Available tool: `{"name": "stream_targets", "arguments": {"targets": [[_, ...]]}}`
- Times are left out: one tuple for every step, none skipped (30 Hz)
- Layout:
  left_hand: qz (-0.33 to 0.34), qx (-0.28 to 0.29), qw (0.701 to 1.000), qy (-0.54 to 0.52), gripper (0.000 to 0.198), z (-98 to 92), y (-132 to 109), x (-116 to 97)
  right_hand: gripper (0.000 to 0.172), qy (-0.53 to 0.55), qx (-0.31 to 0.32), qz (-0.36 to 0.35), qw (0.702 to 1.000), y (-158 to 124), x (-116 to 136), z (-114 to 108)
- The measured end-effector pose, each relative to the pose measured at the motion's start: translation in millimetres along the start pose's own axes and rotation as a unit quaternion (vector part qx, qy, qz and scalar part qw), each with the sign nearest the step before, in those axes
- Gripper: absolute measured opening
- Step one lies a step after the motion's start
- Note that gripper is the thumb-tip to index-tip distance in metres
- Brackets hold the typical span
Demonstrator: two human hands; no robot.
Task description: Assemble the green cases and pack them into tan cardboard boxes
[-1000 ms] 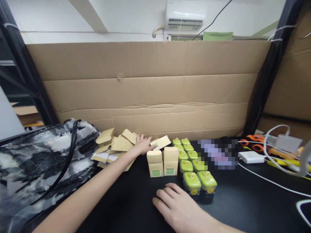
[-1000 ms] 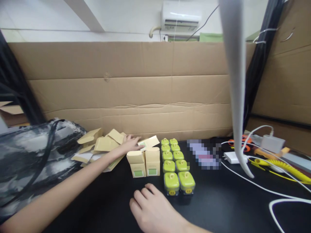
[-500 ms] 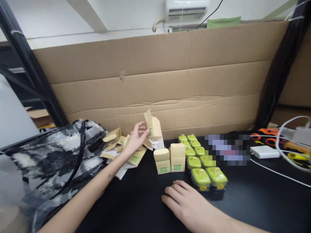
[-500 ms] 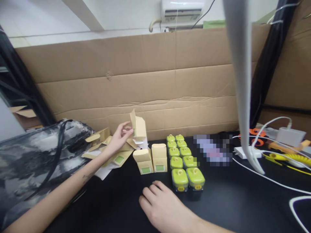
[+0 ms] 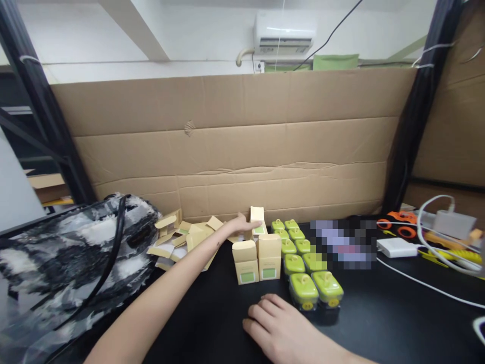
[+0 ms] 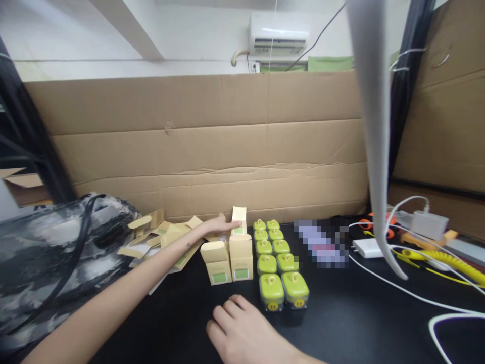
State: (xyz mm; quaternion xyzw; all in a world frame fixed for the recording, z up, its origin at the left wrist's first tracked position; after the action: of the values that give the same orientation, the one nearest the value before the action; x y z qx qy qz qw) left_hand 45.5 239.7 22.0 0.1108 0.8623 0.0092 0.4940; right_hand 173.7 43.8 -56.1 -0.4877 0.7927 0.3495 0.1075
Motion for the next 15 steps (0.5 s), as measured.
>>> {"name": "stream_targets", "arguments": {"targets": [[-0.006,0.008,1.0,-0.001,0.03,4.0,1.3,0.4,0.011,-0.001,-0.001,0.0,1.0,0.2,0.1,0.2],[-0.006,0.014,1.0,-0.005,0.029,7.7,2.1,0.4,0.01,-0.002,-0.002,-0.001,1.0,0.5,0.2,0.3],[-0.001,0.016,1.0,-0.009,0.029,10.7,2.4,-0.2,0.01,-0.003,-0.002,-0.001,1.0,0.7,0.3,0.3],[0.01,0.015,1.0,-0.016,0.028,12.5,2.5,-1.7,0.01,-0.004,-0.003,0.0,1.0,0.8,0.4,0.2],[0.024,0.008,0.999,-0.023,0.028,12.5,2.2,-4.3,0.01,-0.005,-0.004,0.0,1.0,0.9,0.4,0.0],[0.043,-0.005,0.999,-0.03,0.028,10.1,1.2,-8.0,0.01,-0.006,-0.005,0.0,1.0,0.8,0.4,-0.1],[0.065,-0.024,0.997,-0.037,0.028,4.9,-0.8,-12.9,0.01,-0.007,-0.007,0.0,1.0,0.7,0.3,-0.1],[0.091,-0.05,0.994,-0.043,0.028,-3.1,-4.5,-18.7,0.011,-0.007,-0.011,0.0,1.0,0.5,0.3,0.2],[0.12,-0.083,0.988,-0.047,0.029,-13.9,-10.4,-25.0,0.011,-0.007,-0.015,0.0,1.0,0.2,0.3,0.7],[0.15,-0.121,0.98,-0.049,0.03,-26.9,-19.0,-31.6,0.011,-0.006,-0.021,0.0,1.0,-0.2,0.4,1.6],[0.18,-0.163,0.969,-0.049,0.033,-41.5,-30.5,-37.9,0.012,-0.005,-0.028,0.001,1.0,-0.7,0.6,2.7],[0.208,-0.205,0.955,-0.048,0.037,-56.3,-44.8,-43.5,0.012,-0.004,-0.036,0.003,0.999,-1.1,0.8,4.0],[0.231,-0.239,0.942,-0.048,0.04,-70.2,-61.3,-47.8,0.012,-0.001,-0.043,0.005,0.999,-1.5,1.2,5.1],[0.25,-0.263,0.93,-0.05,0.044,-82.0,-79.4,-50.6,0.011,0.001,-0.051,0.007,0.999,-1.8,1.7,5.7],[0.26,-0.278,0.923,-0.053,0.044,-90.9,-98.2,-51.5,0.012,0.003,-0.059,0.009,0.998,-2.0,2.1,5.5]]}}
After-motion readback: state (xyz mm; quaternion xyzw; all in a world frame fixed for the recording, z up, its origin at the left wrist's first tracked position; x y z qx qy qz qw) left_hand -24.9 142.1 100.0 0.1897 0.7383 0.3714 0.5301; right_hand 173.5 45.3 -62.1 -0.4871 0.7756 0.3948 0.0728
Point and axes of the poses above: each hand's wrist, its own y-axis towards the middle knuckle, its own z-axis out of the palm, x = y × z, the point moved 2 cm from there along y, towards the middle knuckle, and after that the axes turned 15 degrees about -y, right-handed, at the moved point
